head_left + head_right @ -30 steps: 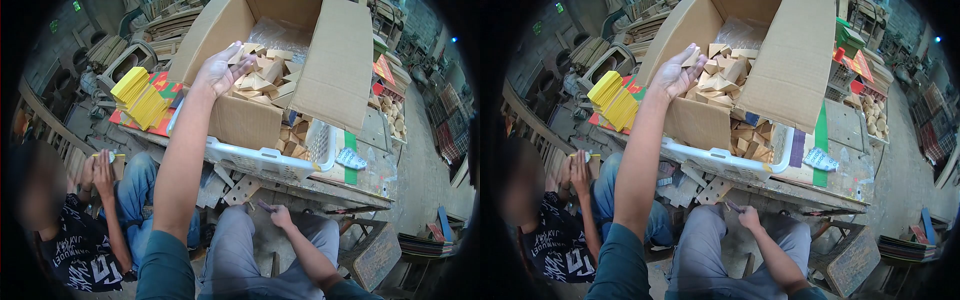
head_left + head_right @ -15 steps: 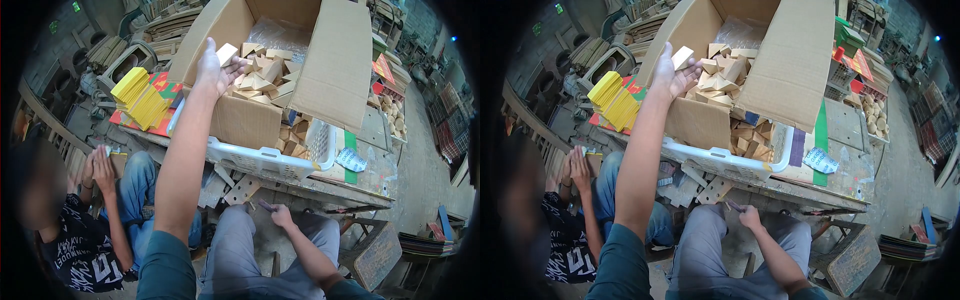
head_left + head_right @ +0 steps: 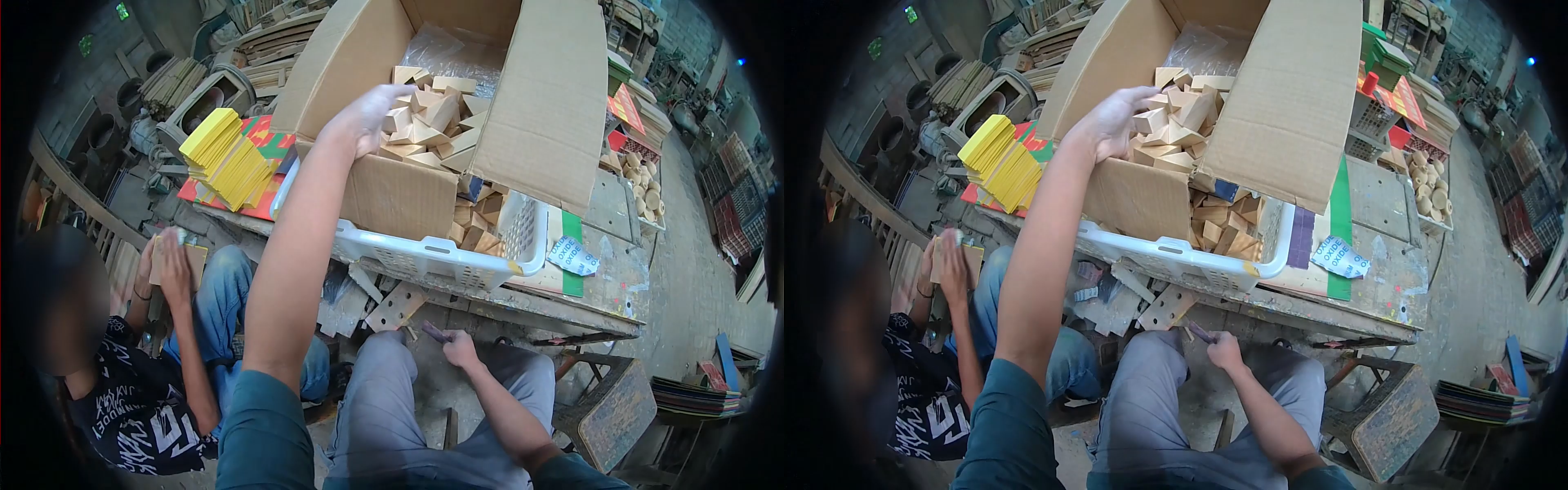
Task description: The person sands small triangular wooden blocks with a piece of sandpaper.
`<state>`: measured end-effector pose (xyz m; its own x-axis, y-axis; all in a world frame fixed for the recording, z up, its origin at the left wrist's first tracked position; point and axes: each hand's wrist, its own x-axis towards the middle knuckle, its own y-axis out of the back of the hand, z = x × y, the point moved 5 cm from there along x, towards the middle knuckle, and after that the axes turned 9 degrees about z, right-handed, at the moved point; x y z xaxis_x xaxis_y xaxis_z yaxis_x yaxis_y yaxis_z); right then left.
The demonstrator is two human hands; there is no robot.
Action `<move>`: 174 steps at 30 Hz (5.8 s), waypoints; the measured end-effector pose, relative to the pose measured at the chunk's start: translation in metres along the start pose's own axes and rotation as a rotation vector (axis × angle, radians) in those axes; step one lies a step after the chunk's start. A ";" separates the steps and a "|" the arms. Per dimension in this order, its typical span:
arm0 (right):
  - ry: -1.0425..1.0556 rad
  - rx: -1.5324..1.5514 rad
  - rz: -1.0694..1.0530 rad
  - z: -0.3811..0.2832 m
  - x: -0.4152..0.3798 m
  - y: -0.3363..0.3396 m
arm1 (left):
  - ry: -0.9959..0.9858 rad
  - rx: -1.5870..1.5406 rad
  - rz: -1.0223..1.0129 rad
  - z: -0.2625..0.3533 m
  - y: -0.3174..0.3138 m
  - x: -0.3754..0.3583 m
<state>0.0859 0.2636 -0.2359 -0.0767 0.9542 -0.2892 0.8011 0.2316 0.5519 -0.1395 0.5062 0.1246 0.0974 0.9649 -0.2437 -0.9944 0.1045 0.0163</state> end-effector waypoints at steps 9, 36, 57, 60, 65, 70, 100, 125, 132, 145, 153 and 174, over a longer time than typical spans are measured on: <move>0.026 0.042 0.027 -0.008 0.000 -0.001 | -0.183 0.681 0.348 0.016 -0.031 -0.029; -0.014 0.054 -0.077 -0.023 -0.008 0.015 | -1.495 1.121 0.600 0.040 -0.083 -0.090; 0.005 0.091 -0.016 -0.014 -0.001 0.007 | -0.104 1.590 -0.236 -0.055 0.014 -0.042; -0.019 0.089 -0.022 -0.013 0.001 0.011 | -0.064 1.653 -0.252 -0.065 0.013 -0.037; 0.030 0.072 -0.064 -0.005 0.001 -0.001 | 0.011 1.649 -0.251 -0.057 0.008 -0.041; 0.037 0.023 -0.094 -0.013 -0.002 -0.002 | -0.313 1.894 -0.076 -0.077 0.023 -0.041; 0.122 0.110 -0.004 -0.021 -0.034 -0.001 | 0.010 -0.618 0.145 -0.215 -0.099 -0.281; 0.260 0.126 0.138 -0.126 -0.057 -0.011 | -0.124 -0.246 0.418 -0.328 -0.077 -0.222; 0.488 0.166 0.287 -0.151 -0.078 -0.007 | -0.043 -0.175 0.628 -0.359 -0.078 -0.209; 0.342 -0.029 0.261 -0.128 -0.061 0.010 | -0.037 -0.196 0.422 -0.347 -0.103 -0.219; 0.208 -0.074 0.189 -0.117 -0.056 0.007 | -0.075 -0.183 0.412 -0.344 -0.100 -0.214; 0.538 -0.109 0.380 -0.137 -0.089 -0.003 | -0.050 -0.266 0.553 -0.366 -0.091 -0.201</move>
<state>0.0087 0.2038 -0.1048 -0.1085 0.9282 0.3560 0.7687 -0.1487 0.6221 -0.0839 0.2145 -0.1832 -0.4407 0.8696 -0.2226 -0.8736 -0.4725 -0.1163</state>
